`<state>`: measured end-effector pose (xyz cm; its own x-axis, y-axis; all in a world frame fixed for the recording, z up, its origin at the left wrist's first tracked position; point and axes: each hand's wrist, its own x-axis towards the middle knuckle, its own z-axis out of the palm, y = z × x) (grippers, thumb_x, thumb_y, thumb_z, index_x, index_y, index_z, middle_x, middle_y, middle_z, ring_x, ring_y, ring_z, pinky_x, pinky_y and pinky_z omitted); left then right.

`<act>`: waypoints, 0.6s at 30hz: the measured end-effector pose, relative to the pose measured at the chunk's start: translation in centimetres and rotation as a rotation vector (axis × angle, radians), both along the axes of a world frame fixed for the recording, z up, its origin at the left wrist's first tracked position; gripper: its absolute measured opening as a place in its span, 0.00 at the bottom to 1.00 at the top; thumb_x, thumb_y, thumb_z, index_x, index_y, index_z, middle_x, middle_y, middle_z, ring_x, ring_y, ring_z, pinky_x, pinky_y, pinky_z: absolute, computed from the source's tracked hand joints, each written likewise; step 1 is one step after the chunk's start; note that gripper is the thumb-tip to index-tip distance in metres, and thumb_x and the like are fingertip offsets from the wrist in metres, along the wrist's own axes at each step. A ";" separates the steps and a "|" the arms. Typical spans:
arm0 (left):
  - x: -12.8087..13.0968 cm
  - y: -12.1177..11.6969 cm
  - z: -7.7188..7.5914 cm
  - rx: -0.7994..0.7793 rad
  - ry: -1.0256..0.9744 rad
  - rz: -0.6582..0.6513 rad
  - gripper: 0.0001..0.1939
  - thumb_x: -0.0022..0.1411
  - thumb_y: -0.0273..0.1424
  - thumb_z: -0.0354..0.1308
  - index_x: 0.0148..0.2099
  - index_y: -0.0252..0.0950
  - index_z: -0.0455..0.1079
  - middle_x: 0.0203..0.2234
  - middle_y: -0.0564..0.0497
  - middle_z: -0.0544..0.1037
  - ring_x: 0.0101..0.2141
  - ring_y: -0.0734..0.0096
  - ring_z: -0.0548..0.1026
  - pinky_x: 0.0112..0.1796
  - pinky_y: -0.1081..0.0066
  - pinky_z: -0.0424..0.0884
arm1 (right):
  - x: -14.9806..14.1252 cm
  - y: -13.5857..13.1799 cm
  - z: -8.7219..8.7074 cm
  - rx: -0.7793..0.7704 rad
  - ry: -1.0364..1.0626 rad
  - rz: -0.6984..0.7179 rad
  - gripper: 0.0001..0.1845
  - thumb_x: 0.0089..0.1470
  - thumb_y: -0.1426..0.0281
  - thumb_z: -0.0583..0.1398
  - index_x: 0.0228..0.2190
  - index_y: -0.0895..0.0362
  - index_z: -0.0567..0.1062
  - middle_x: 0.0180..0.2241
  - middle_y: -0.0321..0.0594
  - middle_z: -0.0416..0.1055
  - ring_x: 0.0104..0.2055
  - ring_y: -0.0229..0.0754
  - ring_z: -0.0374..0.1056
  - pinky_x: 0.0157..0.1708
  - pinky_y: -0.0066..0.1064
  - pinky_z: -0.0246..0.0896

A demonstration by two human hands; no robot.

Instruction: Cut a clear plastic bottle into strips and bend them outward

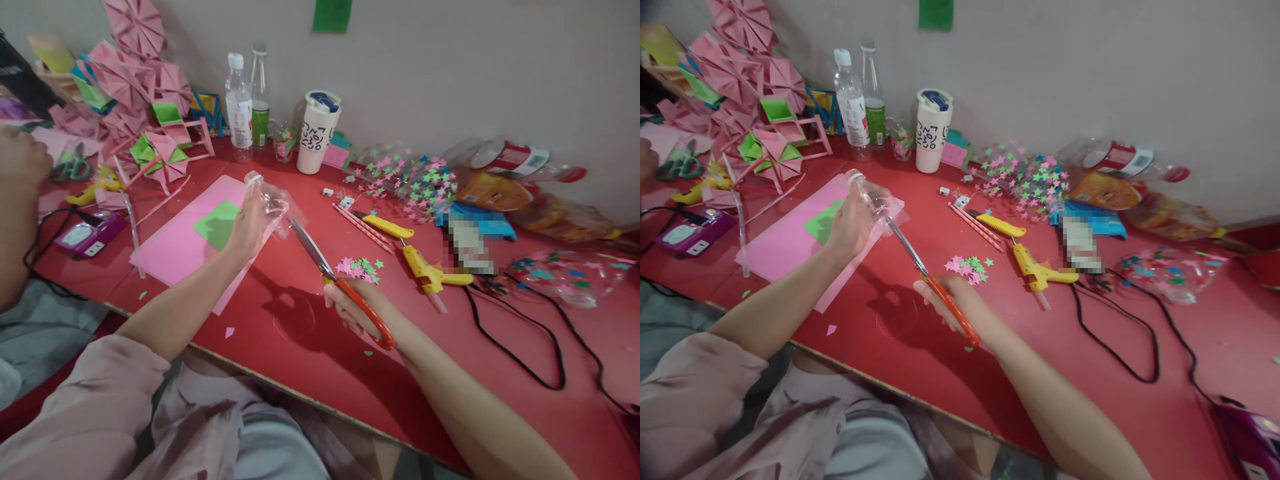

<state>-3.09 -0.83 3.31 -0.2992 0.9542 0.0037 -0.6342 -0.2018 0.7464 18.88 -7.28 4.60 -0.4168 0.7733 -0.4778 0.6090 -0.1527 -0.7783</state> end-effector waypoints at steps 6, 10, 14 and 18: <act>-0.2 0.1 0.0 0.032 0.040 0.024 0.19 0.72 0.36 0.43 0.32 0.36 0.69 0.28 0.52 0.76 0.29 0.76 0.75 0.34 0.74 0.71 | -0.3 -0.2 0.3 -0.029 0.050 -0.025 0.31 0.46 0.37 0.58 0.22 0.53 0.62 0.10 0.22 0.50 0.10 0.30 0.50 0.13 0.25 0.50; -0.3 0.1 -0.2 0.022 0.109 0.006 0.19 0.70 0.43 0.47 0.33 0.37 0.69 0.32 0.48 0.78 0.36 0.70 0.78 0.43 0.68 0.73 | -0.4 -0.2 0.5 -0.030 0.033 -0.042 0.32 0.44 0.37 0.59 0.20 0.52 0.60 0.10 0.23 0.50 0.10 0.30 0.50 0.11 0.24 0.48; -0.3 0.2 -0.2 0.015 0.120 0.023 0.18 0.69 0.44 0.48 0.33 0.37 0.69 0.33 0.47 0.79 0.40 0.67 0.78 0.45 0.66 0.73 | -0.5 -0.1 0.5 -0.057 0.047 -0.047 0.31 0.43 0.39 0.61 0.19 0.52 0.59 0.09 0.24 0.51 0.09 0.30 0.50 0.10 0.25 0.47; -0.4 0.3 -0.2 0.034 0.119 0.019 0.18 0.70 0.41 0.47 0.33 0.37 0.69 0.33 0.46 0.78 0.38 0.66 0.78 0.44 0.64 0.73 | -0.4 0.0 0.4 -0.072 0.056 -0.060 0.30 0.44 0.41 0.62 0.19 0.52 0.59 0.09 0.23 0.50 0.09 0.31 0.50 0.09 0.25 0.46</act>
